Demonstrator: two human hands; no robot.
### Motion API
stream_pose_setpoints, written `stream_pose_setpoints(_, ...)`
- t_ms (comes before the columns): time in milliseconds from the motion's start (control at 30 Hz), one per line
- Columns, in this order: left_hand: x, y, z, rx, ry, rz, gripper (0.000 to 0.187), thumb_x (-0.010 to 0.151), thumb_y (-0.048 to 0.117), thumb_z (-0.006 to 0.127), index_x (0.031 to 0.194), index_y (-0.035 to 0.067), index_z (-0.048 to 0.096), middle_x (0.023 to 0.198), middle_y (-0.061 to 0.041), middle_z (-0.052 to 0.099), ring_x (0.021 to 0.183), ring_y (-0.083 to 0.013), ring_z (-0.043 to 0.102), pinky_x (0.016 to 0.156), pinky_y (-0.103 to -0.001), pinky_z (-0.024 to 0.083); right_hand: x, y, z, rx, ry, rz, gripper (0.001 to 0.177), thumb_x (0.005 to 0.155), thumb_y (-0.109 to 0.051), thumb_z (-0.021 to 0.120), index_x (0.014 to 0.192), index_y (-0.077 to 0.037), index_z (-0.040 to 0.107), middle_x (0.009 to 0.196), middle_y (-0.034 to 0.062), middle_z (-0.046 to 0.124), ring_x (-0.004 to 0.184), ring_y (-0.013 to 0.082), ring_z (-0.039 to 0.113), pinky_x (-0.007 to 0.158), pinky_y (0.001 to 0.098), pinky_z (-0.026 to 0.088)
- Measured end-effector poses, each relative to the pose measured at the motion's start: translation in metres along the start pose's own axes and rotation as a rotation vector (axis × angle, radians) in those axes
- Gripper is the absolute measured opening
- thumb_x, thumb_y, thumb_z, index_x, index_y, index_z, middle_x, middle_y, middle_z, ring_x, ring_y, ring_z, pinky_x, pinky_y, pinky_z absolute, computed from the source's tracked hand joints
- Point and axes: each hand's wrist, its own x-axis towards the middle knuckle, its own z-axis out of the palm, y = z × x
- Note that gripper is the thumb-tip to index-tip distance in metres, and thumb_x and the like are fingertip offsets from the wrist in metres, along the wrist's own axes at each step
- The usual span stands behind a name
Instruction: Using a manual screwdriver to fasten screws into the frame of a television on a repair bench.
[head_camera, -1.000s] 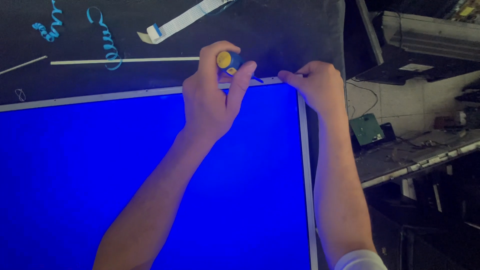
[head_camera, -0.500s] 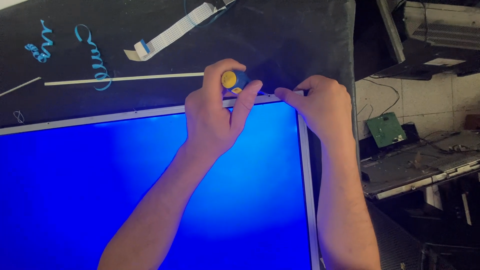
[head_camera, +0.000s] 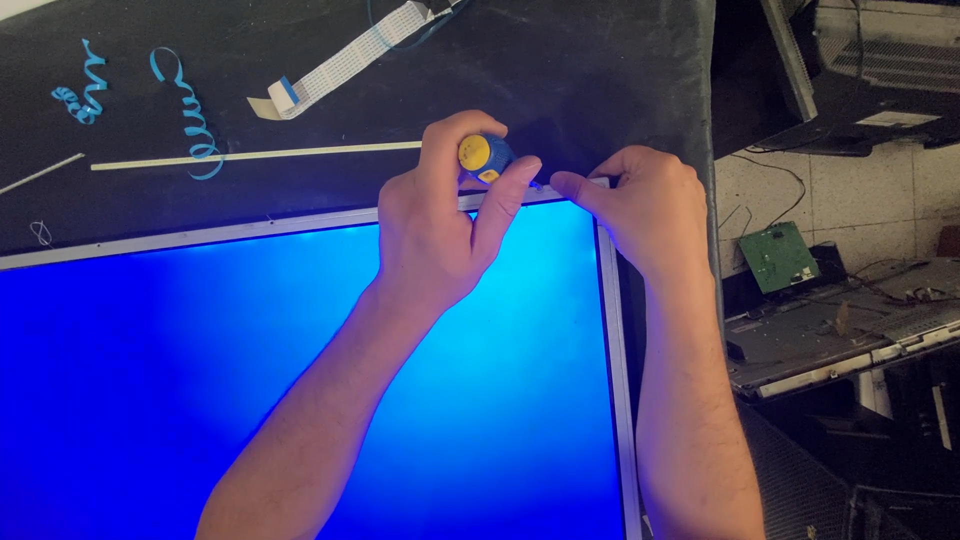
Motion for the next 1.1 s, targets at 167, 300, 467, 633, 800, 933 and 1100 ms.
stream_pose_setpoints(167, -0.001, -0.001, 0.002, -0.004, -0.005, -0.005, 0.035, 0.113, 0.036, 0.069, 0.131, 0.008, 0.058, 0.119, -0.008, 0.071, 0.075, -0.0200, 0.073, 0.064, -0.030, 0.055, -0.001, -0.002, -0.001, 0.007, -0.008, 0.020, 0.044, 0.088, -0.066, 0.089, 0.097, -0.022, 0.084, 0.076, -0.0030, 0.070, 0.078, 0.0218, 0.069, 0.072, 0.0435, 0.051)
stream_pose_setpoints(300, -0.001, -0.001, 0.000, 0.011, -0.009, -0.017, 0.035, 0.114, 0.039, 0.066, 0.131, 0.009, 0.057, 0.111, -0.006, 0.071, 0.071, -0.0194, 0.071, 0.063, -0.031, 0.053, 0.000, 0.001, 0.000, 0.007, 0.009, 0.000, 0.042, 0.087, -0.065, 0.090, 0.094, -0.025, 0.084, 0.075, -0.0035, 0.070, 0.078, 0.0228, 0.070, 0.075, 0.0443, 0.050)
stream_pose_setpoints(467, -0.001, -0.002, 0.000, 0.004, 0.004, -0.008, 0.035, 0.114, 0.036, 0.068, 0.131, 0.007, 0.057, 0.113, -0.009, 0.072, 0.077, -0.0203, 0.075, 0.064, -0.028, 0.057, 0.000, 0.001, 0.000, 0.008, 0.004, -0.010, 0.045, 0.089, -0.065, 0.090, 0.096, -0.021, 0.084, 0.074, -0.0033, 0.069, 0.076, 0.0208, 0.069, 0.074, 0.0433, 0.051)
stream_pose_setpoints(633, -0.002, -0.006, 0.002, 0.032, 0.011, 0.022, 0.034, 0.114, 0.036, 0.068, 0.130, 0.008, 0.058, 0.113, -0.006, 0.071, 0.068, -0.0186, 0.067, 0.061, -0.032, 0.051, -0.001, -0.002, -0.002, 0.010, -0.010, 0.008, 0.043, 0.089, -0.064, 0.089, 0.096, -0.022, 0.084, 0.075, -0.0032, 0.070, 0.078, 0.0209, 0.070, 0.074, 0.0431, 0.051)
stream_pose_setpoints(800, 0.004, 0.000, 0.001, 0.027, -0.031, 0.033, 0.033, 0.113, 0.034, 0.072, 0.130, 0.009, 0.058, 0.114, -0.006, 0.073, 0.081, -0.0210, 0.079, 0.067, -0.031, 0.057, -0.002, -0.002, -0.002, 0.013, -0.004, 0.003, 0.043, 0.089, -0.064, 0.090, 0.097, -0.022, 0.084, 0.075, -0.0030, 0.070, 0.078, 0.0214, 0.070, 0.074, 0.0438, 0.052)
stream_pose_setpoints(933, 0.026, 0.011, -0.016, 0.123, -0.182, 0.103, 0.035, 0.114, 0.041, 0.070, 0.131, 0.012, 0.060, 0.111, -0.003, 0.076, 0.090, -0.0222, 0.080, 0.070, -0.039, 0.057, -0.006, 0.000, -0.001, 0.114, 0.008, -0.239, 0.026, 0.095, -0.045, 0.084, 0.113, -0.026, 0.087, 0.074, -0.0044, 0.071, 0.070, 0.0145, 0.063, 0.067, 0.0372, 0.047)
stream_pose_setpoints(1100, 0.062, 0.026, -0.035, 0.311, -0.391, 0.224, 0.038, 0.104, 0.039, 0.082, 0.133, 0.017, 0.072, 0.110, -0.005, 0.069, 0.094, -0.0318, 0.073, 0.058, -0.053, 0.054, -0.008, 0.008, 0.006, 0.371, -0.033, -0.698, 0.018, 0.105, 0.001, 0.068, 0.093, -0.010, 0.078, 0.068, -0.0075, 0.043, 0.064, 0.0059, 0.034, 0.057, 0.0318, 0.029)
